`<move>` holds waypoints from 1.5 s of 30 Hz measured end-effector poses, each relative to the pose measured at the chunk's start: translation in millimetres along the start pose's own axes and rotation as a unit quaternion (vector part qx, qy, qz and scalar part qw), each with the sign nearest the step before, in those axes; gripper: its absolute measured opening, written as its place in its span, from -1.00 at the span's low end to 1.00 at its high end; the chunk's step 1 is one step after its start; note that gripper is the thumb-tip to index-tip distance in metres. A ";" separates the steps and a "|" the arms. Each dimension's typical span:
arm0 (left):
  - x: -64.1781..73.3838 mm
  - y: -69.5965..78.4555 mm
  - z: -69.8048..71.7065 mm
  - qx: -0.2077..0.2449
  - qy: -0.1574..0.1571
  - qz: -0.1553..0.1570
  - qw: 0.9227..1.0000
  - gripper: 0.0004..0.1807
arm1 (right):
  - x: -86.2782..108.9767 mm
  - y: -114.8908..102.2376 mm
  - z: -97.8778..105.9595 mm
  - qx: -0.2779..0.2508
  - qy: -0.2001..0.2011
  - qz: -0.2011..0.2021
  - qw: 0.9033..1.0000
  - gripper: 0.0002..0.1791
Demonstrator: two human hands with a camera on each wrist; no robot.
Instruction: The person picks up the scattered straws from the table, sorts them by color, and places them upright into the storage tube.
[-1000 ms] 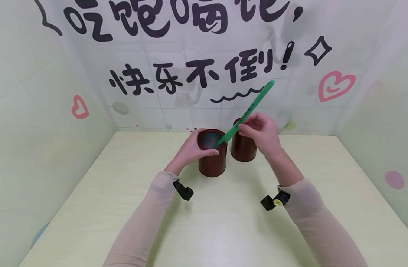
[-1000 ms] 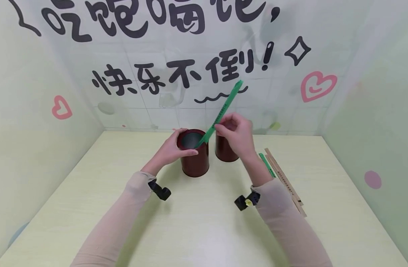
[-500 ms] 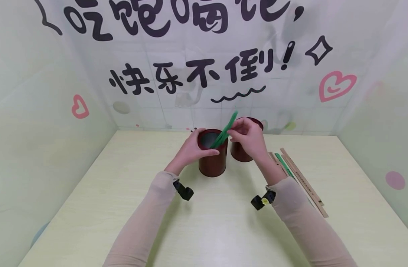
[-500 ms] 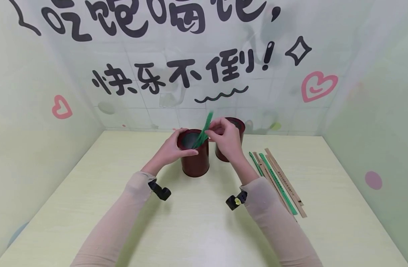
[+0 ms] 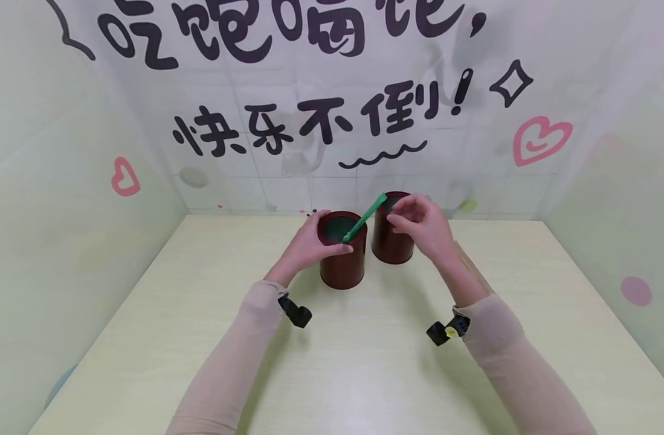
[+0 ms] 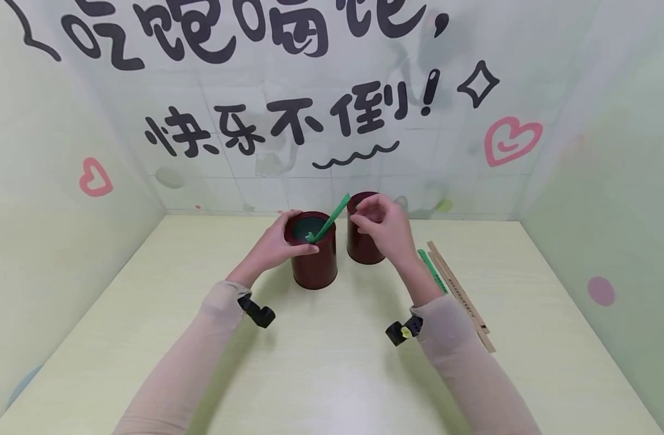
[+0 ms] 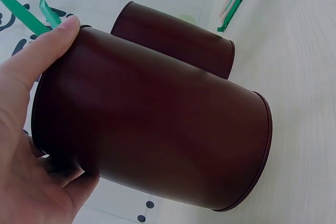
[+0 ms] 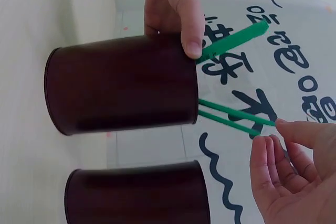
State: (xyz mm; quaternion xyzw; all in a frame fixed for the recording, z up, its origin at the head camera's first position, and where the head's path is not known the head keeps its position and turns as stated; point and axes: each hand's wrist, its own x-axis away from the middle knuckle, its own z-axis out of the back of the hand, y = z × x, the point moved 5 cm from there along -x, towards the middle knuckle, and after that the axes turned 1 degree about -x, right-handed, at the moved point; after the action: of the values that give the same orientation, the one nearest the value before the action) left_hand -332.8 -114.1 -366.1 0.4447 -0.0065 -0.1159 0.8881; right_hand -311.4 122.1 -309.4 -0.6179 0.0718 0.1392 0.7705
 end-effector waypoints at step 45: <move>0.7 -1.6 0.4 0.004 -0.001 0.001 1.000 0.09 | 43.2 114.4 121.6 0.227 -0.089 -0.225 0.943 -0.60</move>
State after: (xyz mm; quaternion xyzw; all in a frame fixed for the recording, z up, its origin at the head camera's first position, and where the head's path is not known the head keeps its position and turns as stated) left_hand -332.5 -115.4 -367.2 0.4486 -0.0079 -0.1156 0.8862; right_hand -312.5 268.4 -400.7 -0.4113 -0.1082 -0.0036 0.9050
